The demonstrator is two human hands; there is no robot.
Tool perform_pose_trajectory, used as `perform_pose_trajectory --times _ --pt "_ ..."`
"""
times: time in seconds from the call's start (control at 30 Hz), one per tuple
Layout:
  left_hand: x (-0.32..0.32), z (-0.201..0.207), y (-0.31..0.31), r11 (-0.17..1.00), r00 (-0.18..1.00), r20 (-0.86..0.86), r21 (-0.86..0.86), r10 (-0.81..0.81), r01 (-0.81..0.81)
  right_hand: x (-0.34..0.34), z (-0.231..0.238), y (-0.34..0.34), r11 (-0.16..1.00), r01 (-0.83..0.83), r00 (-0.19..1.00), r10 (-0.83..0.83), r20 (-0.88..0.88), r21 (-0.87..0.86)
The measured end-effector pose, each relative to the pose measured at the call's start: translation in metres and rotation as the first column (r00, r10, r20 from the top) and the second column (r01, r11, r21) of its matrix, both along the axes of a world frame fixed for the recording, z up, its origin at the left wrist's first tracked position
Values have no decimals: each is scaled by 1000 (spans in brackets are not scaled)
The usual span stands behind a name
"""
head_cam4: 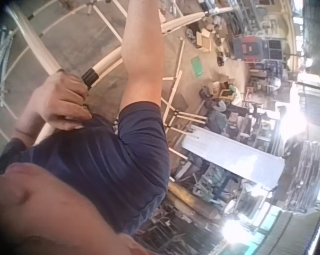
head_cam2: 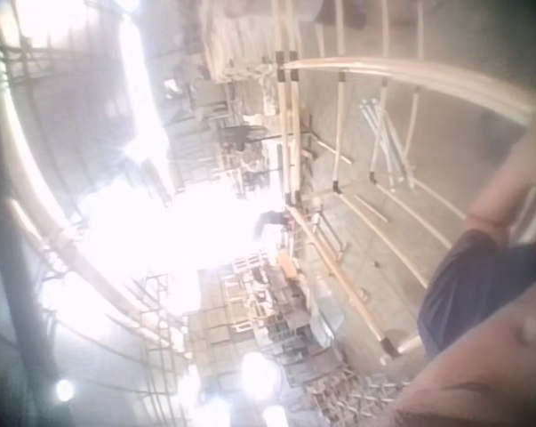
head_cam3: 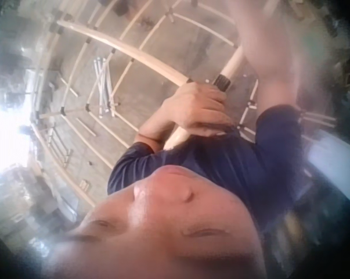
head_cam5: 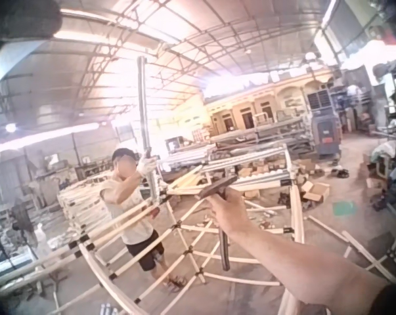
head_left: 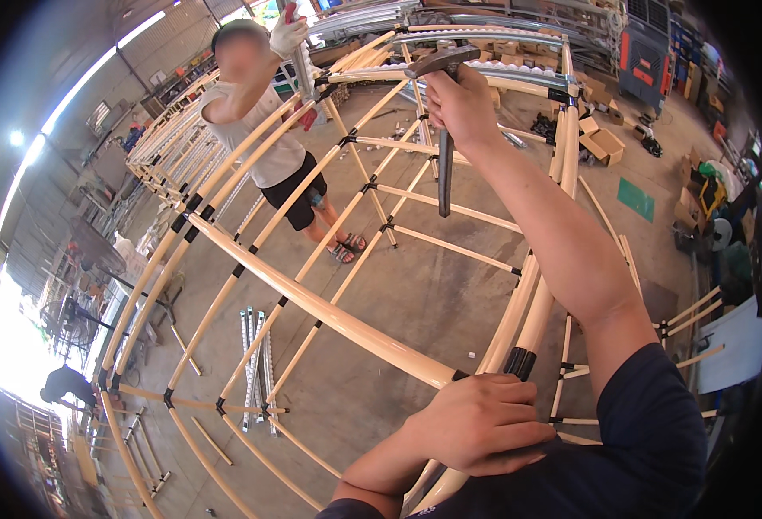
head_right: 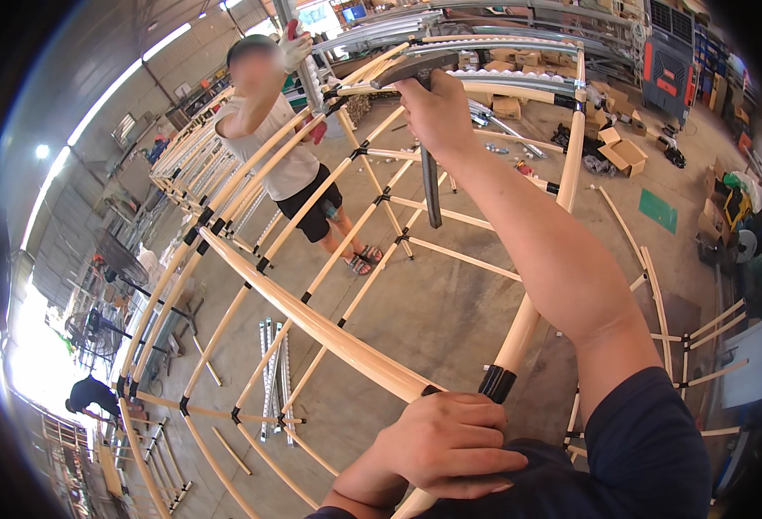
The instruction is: The person assembles a structural frame by connecting wooden tubes and metal rails using a hammer to secure plastic joints and components. They position the metal rail on top of the wooden frame and strike the joints with the hammer to lock them in place while others assist in holding the structure.
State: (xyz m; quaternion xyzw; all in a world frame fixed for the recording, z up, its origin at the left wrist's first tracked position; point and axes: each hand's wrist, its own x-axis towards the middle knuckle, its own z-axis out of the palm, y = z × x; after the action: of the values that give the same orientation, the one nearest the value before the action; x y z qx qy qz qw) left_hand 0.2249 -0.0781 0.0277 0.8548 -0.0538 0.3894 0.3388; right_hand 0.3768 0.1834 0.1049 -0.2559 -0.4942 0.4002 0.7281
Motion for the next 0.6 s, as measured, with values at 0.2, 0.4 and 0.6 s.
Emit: perform_pose_trajectory --times 0.2,0.4,0.6 --pt "0 -1 0 1000 1000 5 7 -1 1 -1 0 0 1000 5 1000 -5 14 1" --pt "-1 -3 0 1000 1000 13 16 0 -1 -1 -1 0 1000 5 1000 -5 20 -23" --pt "-2 -1 0 1000 1000 10 30 0 0 2 -2 2 1000 -18 1000 18 24 -7"
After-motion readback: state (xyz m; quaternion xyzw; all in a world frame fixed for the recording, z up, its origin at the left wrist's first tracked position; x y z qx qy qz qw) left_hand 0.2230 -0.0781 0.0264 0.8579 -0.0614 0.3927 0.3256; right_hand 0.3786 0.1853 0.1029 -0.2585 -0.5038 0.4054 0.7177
